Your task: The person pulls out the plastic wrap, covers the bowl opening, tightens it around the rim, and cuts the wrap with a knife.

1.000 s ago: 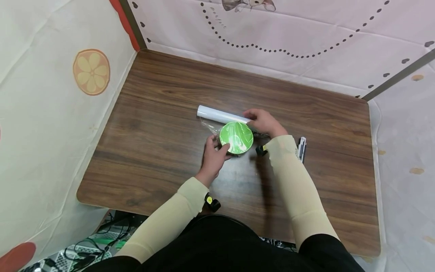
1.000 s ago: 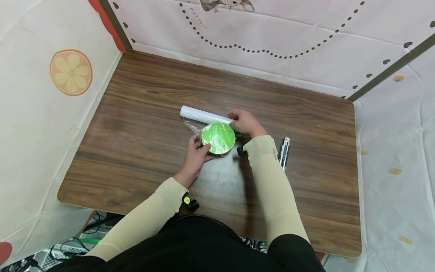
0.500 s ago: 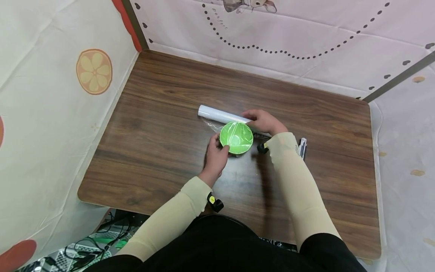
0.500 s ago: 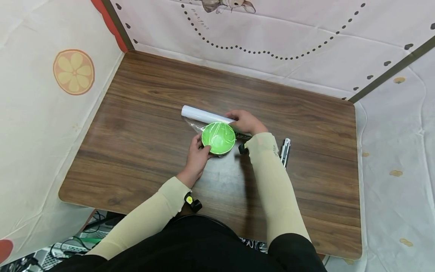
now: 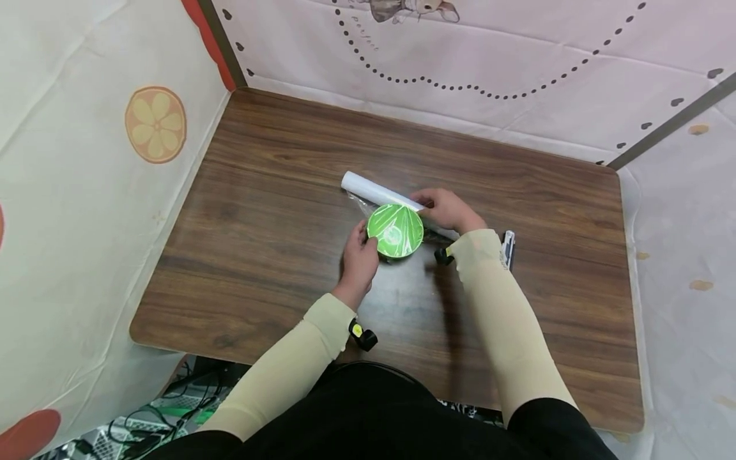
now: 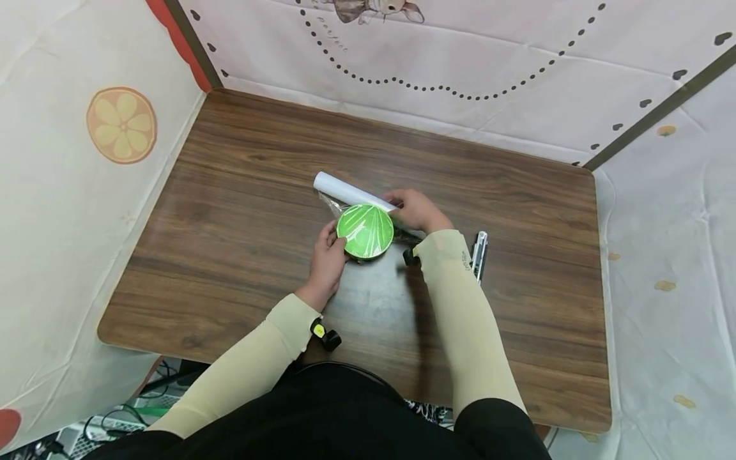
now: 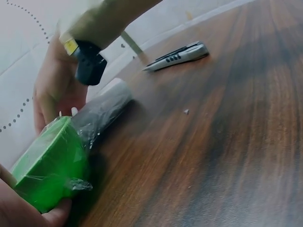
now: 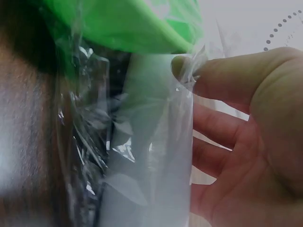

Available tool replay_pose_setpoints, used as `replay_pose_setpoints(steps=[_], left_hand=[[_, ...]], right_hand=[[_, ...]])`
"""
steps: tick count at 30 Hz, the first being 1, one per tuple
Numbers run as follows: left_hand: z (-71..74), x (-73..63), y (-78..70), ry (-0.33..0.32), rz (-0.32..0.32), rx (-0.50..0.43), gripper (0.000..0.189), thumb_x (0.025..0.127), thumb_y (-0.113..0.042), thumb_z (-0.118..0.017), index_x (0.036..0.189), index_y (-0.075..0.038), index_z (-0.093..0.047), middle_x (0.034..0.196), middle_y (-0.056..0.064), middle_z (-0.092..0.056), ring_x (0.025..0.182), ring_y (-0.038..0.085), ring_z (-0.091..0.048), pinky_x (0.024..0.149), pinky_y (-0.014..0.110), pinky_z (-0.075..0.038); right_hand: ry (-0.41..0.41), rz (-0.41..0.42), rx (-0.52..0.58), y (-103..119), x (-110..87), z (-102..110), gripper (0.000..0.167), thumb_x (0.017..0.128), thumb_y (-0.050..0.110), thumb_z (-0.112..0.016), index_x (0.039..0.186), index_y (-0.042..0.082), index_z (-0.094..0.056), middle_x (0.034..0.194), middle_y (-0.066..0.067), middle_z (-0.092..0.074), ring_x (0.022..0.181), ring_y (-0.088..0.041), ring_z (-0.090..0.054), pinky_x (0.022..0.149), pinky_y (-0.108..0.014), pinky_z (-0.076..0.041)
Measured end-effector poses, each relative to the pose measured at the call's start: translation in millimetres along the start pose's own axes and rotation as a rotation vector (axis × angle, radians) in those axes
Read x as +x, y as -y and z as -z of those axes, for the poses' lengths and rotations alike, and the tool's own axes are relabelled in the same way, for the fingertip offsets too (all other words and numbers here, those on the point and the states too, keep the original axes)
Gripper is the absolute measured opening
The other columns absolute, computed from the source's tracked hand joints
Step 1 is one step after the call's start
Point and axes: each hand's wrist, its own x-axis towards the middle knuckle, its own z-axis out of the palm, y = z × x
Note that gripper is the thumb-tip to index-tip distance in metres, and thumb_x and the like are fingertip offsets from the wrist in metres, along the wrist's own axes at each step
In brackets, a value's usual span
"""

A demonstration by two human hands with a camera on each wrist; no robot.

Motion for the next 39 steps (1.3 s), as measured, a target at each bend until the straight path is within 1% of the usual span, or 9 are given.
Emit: replay_pose_setpoints(steps=[6,10,13,17,21,26,31,36,39], left_hand=[[2.0,9.3,-1.0,-0.028,-0.007,0.018,0.038,0.1,-0.016,-0.044,0.138,-0.014,-0.042,0.139,0.015,-0.051,0.127,0.022,-0.051,0.101,0.038,-0.047],[1.2,13.4,-3.0,-0.036,-0.03,0.049,0.038,0.101,-0.018,-0.041,0.138,-0.012,-0.045,0.142,0.013,-0.051,0.13,0.019,-0.049,0.105,0.036,-0.044],[0.3,15.9,-4.9,-0.063,-0.059,0.138,0.04,0.102,-0.021,-0.038,0.14,-0.013,-0.047,0.144,0.008,-0.051,0.134,0.015,-0.045,0.11,0.033,-0.039],[0.1,18.3,-5.8,-0.108,-0.083,0.299,0.041,0.102,-0.027,-0.035,0.139,-0.02,-0.05,0.144,-0.001,-0.052,0.136,0.013,-0.043,0.112,0.035,-0.035],[-0.2,20.6,-3.5,-0.119,-0.122,0.369,0.041,0.103,-0.031,-0.033,0.138,-0.023,-0.052,0.142,0.0,-0.054,0.134,0.018,-0.046,0.109,0.04,-0.038],[-2.3,25.7,1.1,-0.128,-0.152,0.404,0.043,0.103,-0.033,-0.03,0.138,-0.021,-0.052,0.14,0.003,-0.056,0.13,0.022,-0.049,0.106,0.043,-0.04],[-2.9,32.6,0.3,-0.13,-0.201,0.406,0.041,0.103,-0.029,-0.032,0.135,-0.016,-0.054,0.135,0.008,-0.059,0.125,0.026,-0.053,0.102,0.045,-0.043],[1.1,40.5,-5.9,-0.132,-0.228,0.403,0.039,0.103,-0.026,-0.033,0.131,-0.013,-0.057,0.132,0.012,-0.061,0.121,0.029,-0.055,0.099,0.047,-0.044],[3.7,46.0,-8.4,-0.125,-0.229,0.425,0.039,0.102,-0.025,-0.033,0.13,-0.013,-0.057,0.131,0.012,-0.061,0.119,0.03,-0.056,0.096,0.047,-0.045]], right_hand=[[-0.063,-0.031,-0.031,-4,-8.4,-3,0.042,0.095,0.02,-0.059,0.136,0.013,-0.054,0.126,-0.015,-0.062,0.116,-0.03,-0.058,0.099,-0.047,-0.046],[-0.128,-0.057,-0.025,-8,-14.3,-7,0.046,0.094,0.022,-0.06,0.138,0.011,-0.051,0.126,-0.017,-0.062,0.116,-0.033,-0.06,0.099,-0.048,-0.047],[-0.153,-0.065,-0.027,-10,-18.5,-10,0.048,0.093,0.024,-0.061,0.138,0.012,-0.05,0.124,-0.018,-0.064,0.113,-0.033,-0.061,0.096,-0.046,-0.049],[-0.167,-0.072,-0.018,-11,-25.0,-15,0.048,0.093,0.026,-0.061,0.138,0.013,-0.051,0.118,-0.016,-0.066,0.107,-0.031,-0.064,0.09,-0.044,-0.052],[-0.182,-0.068,-0.025,-14,-31.1,-20,0.049,0.094,0.028,-0.06,0.14,0.014,-0.049,0.117,-0.016,-0.066,0.105,-0.03,-0.064,0.09,-0.044,-0.052],[-0.229,-0.076,-0.033,-20,-39.7,-26,0.05,0.096,0.031,-0.057,0.141,0.012,-0.048,0.117,-0.017,-0.066,0.105,-0.031,-0.064,0.092,-0.046,-0.05],[-0.268,-0.103,-0.019,-18,-49.0,-35,0.051,0.096,0.03,-0.056,0.142,0.009,-0.047,0.112,-0.018,-0.066,0.099,-0.031,-0.064,0.088,-0.045,-0.052],[-0.272,-0.071,-0.053,-17,-52.6,-46,0.054,0.098,0.033,-0.053,0.145,0.007,-0.043,0.106,-0.017,-0.067,0.09,-0.028,-0.064,0.083,-0.043,-0.053],[-0.254,-0.044,-0.082,-15,-54.7,-51,0.059,0.099,0.034,-0.052,0.149,0.006,-0.036,0.112,-0.02,-0.065,0.097,-0.031,-0.063,0.089,-0.045,-0.051]])
